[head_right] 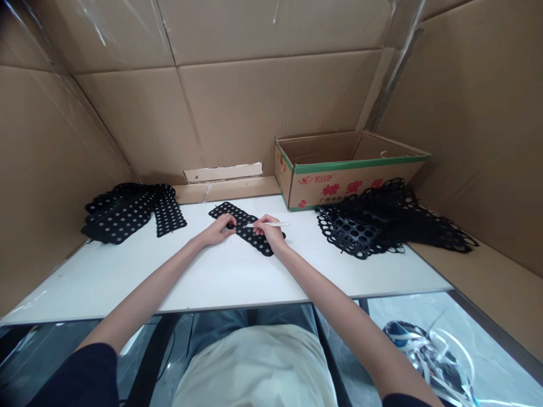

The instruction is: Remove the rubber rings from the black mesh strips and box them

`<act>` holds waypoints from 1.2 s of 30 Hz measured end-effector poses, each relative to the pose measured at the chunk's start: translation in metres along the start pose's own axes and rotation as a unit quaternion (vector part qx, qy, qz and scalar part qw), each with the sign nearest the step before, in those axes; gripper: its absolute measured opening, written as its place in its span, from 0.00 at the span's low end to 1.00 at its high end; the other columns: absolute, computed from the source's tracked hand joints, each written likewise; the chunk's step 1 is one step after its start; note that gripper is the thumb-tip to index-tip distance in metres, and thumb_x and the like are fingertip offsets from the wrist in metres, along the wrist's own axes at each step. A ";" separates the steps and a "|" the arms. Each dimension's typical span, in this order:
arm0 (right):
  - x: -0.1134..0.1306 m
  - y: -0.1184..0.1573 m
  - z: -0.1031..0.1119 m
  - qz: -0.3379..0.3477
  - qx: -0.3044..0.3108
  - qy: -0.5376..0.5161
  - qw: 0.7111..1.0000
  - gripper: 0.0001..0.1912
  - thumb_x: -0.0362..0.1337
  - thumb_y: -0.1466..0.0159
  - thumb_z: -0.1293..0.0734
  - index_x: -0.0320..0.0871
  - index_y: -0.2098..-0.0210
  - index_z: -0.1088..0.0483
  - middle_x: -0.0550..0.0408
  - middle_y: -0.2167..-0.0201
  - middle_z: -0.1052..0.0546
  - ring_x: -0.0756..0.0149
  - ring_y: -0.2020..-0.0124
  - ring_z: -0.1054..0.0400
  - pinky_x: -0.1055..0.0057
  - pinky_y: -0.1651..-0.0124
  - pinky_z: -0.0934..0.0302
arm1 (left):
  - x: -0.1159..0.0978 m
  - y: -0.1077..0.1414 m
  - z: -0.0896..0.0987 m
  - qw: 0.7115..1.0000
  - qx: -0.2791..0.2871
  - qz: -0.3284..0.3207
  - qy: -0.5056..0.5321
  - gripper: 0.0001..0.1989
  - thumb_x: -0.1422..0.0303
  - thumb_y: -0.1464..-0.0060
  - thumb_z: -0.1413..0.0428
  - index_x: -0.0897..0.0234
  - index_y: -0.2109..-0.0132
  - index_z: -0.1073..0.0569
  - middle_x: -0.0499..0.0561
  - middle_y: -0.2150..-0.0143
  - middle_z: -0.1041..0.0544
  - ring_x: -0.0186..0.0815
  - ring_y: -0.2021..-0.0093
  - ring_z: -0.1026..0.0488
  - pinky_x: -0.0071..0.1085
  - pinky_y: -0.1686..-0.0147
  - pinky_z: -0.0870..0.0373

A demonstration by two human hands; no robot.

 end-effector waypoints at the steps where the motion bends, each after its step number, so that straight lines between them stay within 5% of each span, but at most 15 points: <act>1: -0.001 0.000 0.001 -0.004 -0.003 -0.008 1.000 0.08 0.35 0.54 0.33 0.42 0.84 0.38 0.59 0.85 0.30 0.73 0.83 0.40 0.74 0.78 0.47 | 0.000 0.001 0.000 1.000 0.002 0.001 0.010 0.07 0.66 0.48 0.49 0.64 0.62 0.34 0.52 0.63 0.31 0.35 0.60 0.36 0.33 0.57 0.38; 9: -0.003 -0.001 0.007 -0.024 -0.014 -0.056 0.998 0.08 0.34 0.55 0.33 0.42 0.84 0.38 0.59 0.85 0.30 0.74 0.83 0.41 0.74 0.78 0.47 | -0.003 0.003 0.002 0.989 0.005 0.005 0.149 0.14 0.65 0.53 0.43 0.65 0.60 0.35 0.51 0.63 0.30 0.32 0.62 0.34 0.30 0.58 0.36; 16: -0.004 -0.003 0.006 -0.016 -0.004 -0.044 0.999 0.08 0.35 0.54 0.33 0.42 0.83 0.38 0.59 0.85 0.30 0.74 0.83 0.40 0.74 0.78 0.47 | 0.000 0.004 0.001 0.985 0.009 0.019 0.172 0.14 0.69 0.53 0.44 0.66 0.58 0.34 0.52 0.62 0.28 0.32 0.61 0.32 0.31 0.58 0.35; 30: -0.004 -0.002 0.006 -0.019 -0.004 -0.050 0.999 0.08 0.35 0.54 0.32 0.42 0.83 0.37 0.59 0.85 0.30 0.74 0.83 0.40 0.75 0.78 0.46 | -0.036 0.003 0.016 0.991 -0.101 -0.016 -0.088 0.13 0.79 0.53 0.53 0.65 0.61 0.31 0.52 0.61 0.29 0.35 0.59 0.32 0.31 0.59 0.35; 36: 0.003 0.002 0.011 -0.023 -0.031 -0.048 0.998 0.06 0.31 0.56 0.35 0.41 0.86 0.39 0.60 0.89 0.33 0.76 0.86 0.44 0.77 0.82 0.53 | -0.059 0.004 0.000 0.987 -0.055 -0.109 -0.108 0.12 0.83 0.55 0.56 0.65 0.71 0.33 0.51 0.61 0.30 0.33 0.59 0.34 0.30 0.59 0.38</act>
Point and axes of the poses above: each hand's wrist, its own y-axis away from the middle knuckle, its own z-axis out of the back of the hand, x = y × z, the point moved 10 cm from there along -y, towards the middle knuckle
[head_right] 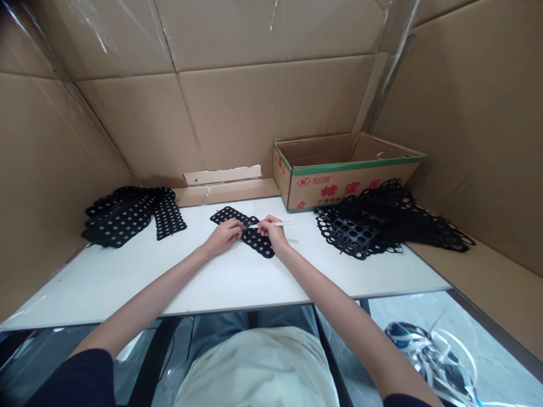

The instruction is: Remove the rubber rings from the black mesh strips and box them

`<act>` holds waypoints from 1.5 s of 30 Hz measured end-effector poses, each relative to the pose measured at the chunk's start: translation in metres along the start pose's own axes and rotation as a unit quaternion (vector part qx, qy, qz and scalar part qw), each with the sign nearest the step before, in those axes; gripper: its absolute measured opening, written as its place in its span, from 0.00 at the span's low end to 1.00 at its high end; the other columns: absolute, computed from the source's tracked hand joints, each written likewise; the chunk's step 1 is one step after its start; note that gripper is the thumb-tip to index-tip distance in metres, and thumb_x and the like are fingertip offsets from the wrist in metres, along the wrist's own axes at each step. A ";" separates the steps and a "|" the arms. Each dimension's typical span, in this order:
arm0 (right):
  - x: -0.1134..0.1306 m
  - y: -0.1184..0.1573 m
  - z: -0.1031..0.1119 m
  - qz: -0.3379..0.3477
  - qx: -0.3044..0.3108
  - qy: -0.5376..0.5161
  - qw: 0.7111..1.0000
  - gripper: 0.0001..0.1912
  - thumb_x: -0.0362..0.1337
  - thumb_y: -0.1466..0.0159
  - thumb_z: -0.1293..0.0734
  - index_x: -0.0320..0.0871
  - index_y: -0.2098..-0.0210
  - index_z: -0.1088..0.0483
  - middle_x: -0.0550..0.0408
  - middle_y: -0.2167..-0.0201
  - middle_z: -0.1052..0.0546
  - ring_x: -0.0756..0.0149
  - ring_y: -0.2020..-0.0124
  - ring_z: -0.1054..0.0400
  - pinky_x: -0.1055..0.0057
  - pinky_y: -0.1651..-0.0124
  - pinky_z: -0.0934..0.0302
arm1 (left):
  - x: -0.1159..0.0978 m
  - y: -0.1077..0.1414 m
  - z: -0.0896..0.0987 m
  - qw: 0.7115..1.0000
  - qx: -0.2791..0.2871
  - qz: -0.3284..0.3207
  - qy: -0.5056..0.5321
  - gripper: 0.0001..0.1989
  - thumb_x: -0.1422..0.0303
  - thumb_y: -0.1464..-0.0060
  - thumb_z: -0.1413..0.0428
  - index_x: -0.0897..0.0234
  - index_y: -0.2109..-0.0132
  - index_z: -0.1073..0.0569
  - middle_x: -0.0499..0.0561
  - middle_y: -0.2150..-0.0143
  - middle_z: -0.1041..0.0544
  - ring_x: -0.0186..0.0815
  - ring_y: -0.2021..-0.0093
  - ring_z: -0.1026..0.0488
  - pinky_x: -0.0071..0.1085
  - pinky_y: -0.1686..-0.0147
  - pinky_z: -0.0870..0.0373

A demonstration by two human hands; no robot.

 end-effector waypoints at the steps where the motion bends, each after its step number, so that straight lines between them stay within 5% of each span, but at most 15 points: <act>1: 0.002 0.000 0.002 0.003 -0.007 0.006 1.000 0.07 0.31 0.56 0.36 0.41 0.86 0.40 0.60 0.89 0.33 0.76 0.86 0.45 0.77 0.82 0.55 | -0.001 0.000 -0.001 1.000 0.005 -0.002 -0.005 0.10 0.82 0.54 0.55 0.65 0.71 0.33 0.51 0.61 0.30 0.33 0.59 0.34 0.29 0.60 0.38; 8: 0.010 0.000 0.007 0.025 -0.019 0.025 0.999 0.08 0.30 0.56 0.38 0.41 0.88 0.42 0.61 0.92 0.36 0.78 0.88 0.49 0.77 0.83 0.60 | -0.003 -0.002 -0.004 0.993 0.032 -0.023 -0.116 0.04 0.72 0.49 0.50 0.64 0.65 0.31 0.50 0.67 0.28 0.35 0.65 0.33 0.31 0.65 0.40; 14: 0.008 0.002 -0.012 0.038 0.047 0.075 0.995 0.07 0.31 0.56 0.37 0.41 0.86 0.41 0.61 0.90 0.35 0.76 0.87 0.47 0.77 0.83 0.57 | 0.010 0.000 -0.003 0.984 0.049 -0.020 -0.170 0.06 0.73 0.48 0.52 0.64 0.65 0.30 0.49 0.70 0.27 0.34 0.67 0.32 0.30 0.66 0.41; 20: 0.001 0.004 -0.024 0.057 0.087 0.145 0.984 0.08 0.32 0.55 0.35 0.42 0.84 0.40 0.62 0.89 0.35 0.75 0.86 0.45 0.76 0.82 0.53 | 0.010 0.004 -0.008 0.984 0.082 -0.009 -0.157 0.08 0.73 0.49 0.52 0.64 0.65 0.28 0.51 0.69 0.27 0.33 0.68 0.31 0.28 0.71 0.41; 27: 0.001 0.006 -0.027 0.079 0.111 0.177 0.975 0.08 0.35 0.53 0.33 0.42 0.81 0.38 0.63 0.88 0.35 0.74 0.85 0.42 0.76 0.81 0.50 | 0.003 0.002 -0.002 0.990 0.065 -0.018 -0.127 0.07 0.72 0.50 0.50 0.65 0.69 0.27 0.52 0.67 0.27 0.35 0.63 0.31 0.29 0.66 0.37; 33: 0.005 0.010 -0.031 0.093 0.132 0.163 0.973 0.08 0.36 0.53 0.32 0.42 0.79 0.37 0.62 0.86 0.33 0.73 0.84 0.40 0.76 0.80 0.48 | 0.007 0.004 0.000 0.991 0.056 0.015 -0.120 0.07 0.72 0.50 0.49 0.64 0.66 0.26 0.51 0.68 0.27 0.33 0.67 0.31 0.27 0.72 0.39; 45: 0.004 0.007 -0.026 0.080 0.107 0.155 0.979 0.15 0.45 0.53 0.30 0.42 0.81 0.38 0.59 0.87 0.32 0.71 0.85 0.40 0.74 0.82 0.48 | 0.007 0.004 0.000 0.994 0.018 -0.001 -0.104 0.07 0.74 0.50 0.50 0.65 0.70 0.27 0.52 0.70 0.27 0.34 0.64 0.32 0.28 0.68 0.37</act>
Point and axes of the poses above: each hand's wrist, its own y-axis away from the middle knuckle, its own z-axis out of the back of the hand, x = y × z, the point moved 10 cm from there along -y, towards the middle knuckle
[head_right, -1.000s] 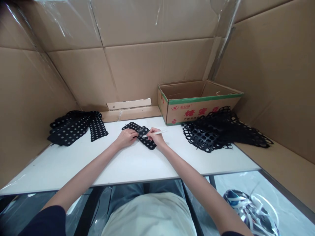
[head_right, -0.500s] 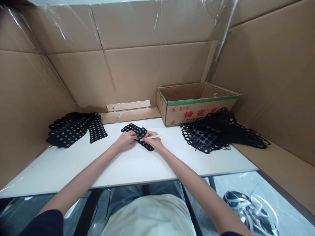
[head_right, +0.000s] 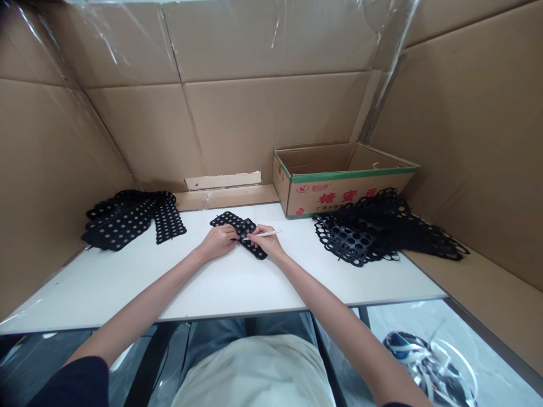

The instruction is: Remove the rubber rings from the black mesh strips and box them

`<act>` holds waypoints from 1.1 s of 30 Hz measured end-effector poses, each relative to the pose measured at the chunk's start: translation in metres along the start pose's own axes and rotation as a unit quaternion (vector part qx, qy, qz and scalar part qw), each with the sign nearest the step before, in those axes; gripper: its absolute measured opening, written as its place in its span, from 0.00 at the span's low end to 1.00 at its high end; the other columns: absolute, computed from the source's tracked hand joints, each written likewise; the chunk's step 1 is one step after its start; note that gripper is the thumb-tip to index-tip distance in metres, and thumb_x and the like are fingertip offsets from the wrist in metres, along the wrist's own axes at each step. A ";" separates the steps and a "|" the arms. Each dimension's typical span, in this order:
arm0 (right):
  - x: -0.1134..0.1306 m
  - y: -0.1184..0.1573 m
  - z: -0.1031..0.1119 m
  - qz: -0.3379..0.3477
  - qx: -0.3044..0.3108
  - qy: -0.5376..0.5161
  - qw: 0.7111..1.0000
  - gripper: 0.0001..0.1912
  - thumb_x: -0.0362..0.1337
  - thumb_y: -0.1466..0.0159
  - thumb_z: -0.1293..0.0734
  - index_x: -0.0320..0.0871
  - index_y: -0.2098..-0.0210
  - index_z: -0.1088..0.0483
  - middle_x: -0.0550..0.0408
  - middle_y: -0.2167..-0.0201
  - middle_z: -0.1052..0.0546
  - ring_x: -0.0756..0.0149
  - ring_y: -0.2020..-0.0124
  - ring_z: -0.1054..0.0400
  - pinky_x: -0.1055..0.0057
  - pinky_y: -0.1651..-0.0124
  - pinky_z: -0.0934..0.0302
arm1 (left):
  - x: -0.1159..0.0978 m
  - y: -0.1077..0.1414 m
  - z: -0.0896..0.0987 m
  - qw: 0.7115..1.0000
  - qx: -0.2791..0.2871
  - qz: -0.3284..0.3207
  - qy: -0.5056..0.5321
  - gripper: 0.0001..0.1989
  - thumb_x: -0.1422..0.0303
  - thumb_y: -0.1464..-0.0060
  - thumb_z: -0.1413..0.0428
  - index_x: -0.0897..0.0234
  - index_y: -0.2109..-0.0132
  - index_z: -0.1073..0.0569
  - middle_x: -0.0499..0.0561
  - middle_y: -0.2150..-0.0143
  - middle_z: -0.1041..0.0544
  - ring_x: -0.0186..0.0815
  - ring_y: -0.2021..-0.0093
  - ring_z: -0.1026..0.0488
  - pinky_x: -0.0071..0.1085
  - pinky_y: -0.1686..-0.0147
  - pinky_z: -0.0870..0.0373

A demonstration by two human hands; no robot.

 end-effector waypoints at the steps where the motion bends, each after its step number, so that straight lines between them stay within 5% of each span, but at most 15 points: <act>1: 0.000 0.000 0.000 0.000 -0.001 -0.001 1.000 0.15 0.45 0.53 0.30 0.42 0.81 0.38 0.59 0.87 0.32 0.71 0.85 0.40 0.75 0.82 0.48 | 0.001 0.000 0.000 1.000 -0.002 0.006 0.010 0.07 0.74 0.51 0.50 0.65 0.70 0.26 0.51 0.70 0.27 0.34 0.64 0.32 0.28 0.67 0.36; 33: -0.001 0.004 -0.012 0.027 0.051 0.049 0.997 0.14 0.45 0.51 0.32 0.43 0.76 0.38 0.60 0.84 0.33 0.72 0.82 0.41 0.75 0.79 0.47 | 0.019 0.000 0.002 0.985 -0.028 0.136 0.104 0.06 0.73 0.55 0.48 0.65 0.71 0.25 0.49 0.70 0.23 0.33 0.67 0.28 0.27 0.67 0.35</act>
Point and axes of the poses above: each hand's wrist, its own y-axis away from the middle knuckle, its own z-axis out of the back of the hand, x = y × z, the point moved 10 cm from there along -y, towards the middle knuckle
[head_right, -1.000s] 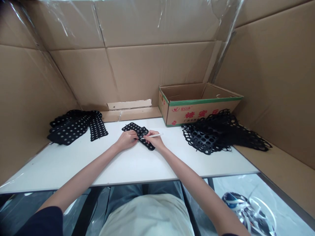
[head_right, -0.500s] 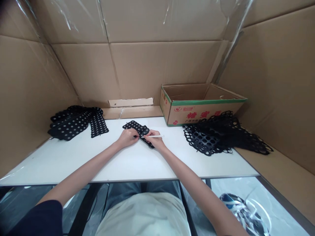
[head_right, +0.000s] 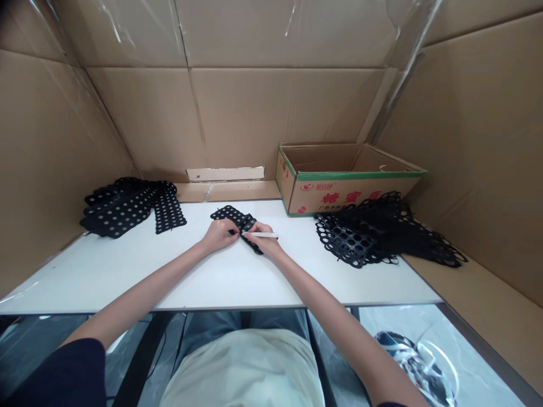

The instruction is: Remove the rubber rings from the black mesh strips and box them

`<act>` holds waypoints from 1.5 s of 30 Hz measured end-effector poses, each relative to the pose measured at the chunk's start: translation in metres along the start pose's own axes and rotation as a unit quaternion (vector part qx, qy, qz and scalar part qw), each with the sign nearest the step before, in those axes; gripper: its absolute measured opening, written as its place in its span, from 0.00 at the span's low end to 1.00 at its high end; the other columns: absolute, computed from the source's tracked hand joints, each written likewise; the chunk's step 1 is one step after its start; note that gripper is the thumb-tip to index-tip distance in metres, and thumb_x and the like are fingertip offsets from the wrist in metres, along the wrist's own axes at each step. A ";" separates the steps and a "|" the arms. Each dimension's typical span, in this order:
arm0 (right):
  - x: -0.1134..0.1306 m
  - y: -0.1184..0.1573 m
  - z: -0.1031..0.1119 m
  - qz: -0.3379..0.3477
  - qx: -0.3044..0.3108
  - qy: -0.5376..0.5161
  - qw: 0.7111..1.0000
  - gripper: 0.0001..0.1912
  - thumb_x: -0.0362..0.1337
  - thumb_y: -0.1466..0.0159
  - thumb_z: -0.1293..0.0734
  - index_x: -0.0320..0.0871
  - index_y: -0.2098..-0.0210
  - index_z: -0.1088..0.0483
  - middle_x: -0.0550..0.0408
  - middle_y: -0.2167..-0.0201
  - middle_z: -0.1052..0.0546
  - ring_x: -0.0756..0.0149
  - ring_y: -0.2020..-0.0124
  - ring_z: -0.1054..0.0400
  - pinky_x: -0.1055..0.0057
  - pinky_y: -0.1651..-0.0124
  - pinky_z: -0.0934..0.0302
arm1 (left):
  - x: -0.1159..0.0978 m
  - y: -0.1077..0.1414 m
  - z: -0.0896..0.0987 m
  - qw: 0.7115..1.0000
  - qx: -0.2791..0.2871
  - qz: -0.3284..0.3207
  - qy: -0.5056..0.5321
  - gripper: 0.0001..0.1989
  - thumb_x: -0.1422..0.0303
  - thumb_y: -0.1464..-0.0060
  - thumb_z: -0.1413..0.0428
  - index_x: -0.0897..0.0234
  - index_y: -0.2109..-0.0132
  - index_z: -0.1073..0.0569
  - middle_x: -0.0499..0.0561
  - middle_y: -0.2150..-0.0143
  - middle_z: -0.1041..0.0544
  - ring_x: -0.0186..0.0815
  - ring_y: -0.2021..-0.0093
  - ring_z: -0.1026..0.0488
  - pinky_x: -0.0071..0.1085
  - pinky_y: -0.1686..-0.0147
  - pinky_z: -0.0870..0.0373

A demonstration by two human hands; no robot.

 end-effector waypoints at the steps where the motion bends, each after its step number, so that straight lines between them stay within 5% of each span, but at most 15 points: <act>1: -0.001 -0.001 0.000 0.001 0.001 0.002 1.000 0.13 0.45 0.51 0.32 0.43 0.75 0.37 0.60 0.83 0.32 0.72 0.81 0.40 0.75 0.78 0.46 | 0.001 0.000 0.000 1.000 -0.001 0.004 0.003 0.06 0.73 0.55 0.47 0.65 0.71 0.25 0.49 0.70 0.23 0.33 0.67 0.28 0.27 0.67 0.35; 12: -0.004 -0.002 0.008 -0.021 -0.033 -0.003 0.999 0.09 0.41 0.52 0.33 0.42 0.76 0.35 0.60 0.82 0.31 0.70 0.79 0.39 0.74 0.76 0.46 | 0.011 -0.003 0.000 0.999 0.001 0.038 0.018 0.06 0.71 0.56 0.47 0.63 0.71 0.25 0.47 0.70 0.23 0.32 0.68 0.28 0.27 0.67 0.35; 22: 0.002 0.006 0.033 -0.063 -0.141 -0.068 0.986 0.11 0.35 0.54 0.34 0.43 0.86 0.43 0.61 0.89 0.35 0.75 0.86 0.46 0.75 0.81 0.52 | -0.012 0.000 -0.002 0.996 0.032 -0.061 -0.048 0.05 0.72 0.54 0.48 0.64 0.70 0.27 0.51 0.69 0.26 0.35 0.64 0.31 0.29 0.67 0.36; 35: 0.000 0.014 0.024 -0.057 -0.102 -0.070 0.991 0.10 0.33 0.54 0.35 0.42 0.86 0.42 0.62 0.90 0.37 0.76 0.87 0.49 0.76 0.82 0.57 | -0.030 0.003 -0.012 0.978 0.089 -0.079 -0.169 0.08 0.67 0.50 0.49 0.67 0.66 0.30 0.54 0.69 0.28 0.38 0.67 0.30 0.31 0.71 0.38; 45: 0.002 0.015 0.025 -0.050 -0.103 -0.060 0.992 0.11 0.35 0.52 0.34 0.42 0.85 0.41 0.62 0.89 0.36 0.75 0.86 0.48 0.76 0.82 0.56 | -0.043 0.006 -0.019 0.968 0.106 -0.098 -0.206 0.06 0.73 0.47 0.53 0.67 0.66 0.32 0.53 0.70 0.28 0.37 0.68 0.31 0.31 0.69 0.38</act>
Point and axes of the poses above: each hand's wrist, its own y-axis away from the middle knuckle, its own z-axis out of the back of the hand, x = y × z, the point moved 10 cm from there along -y, towards the middle knuckle
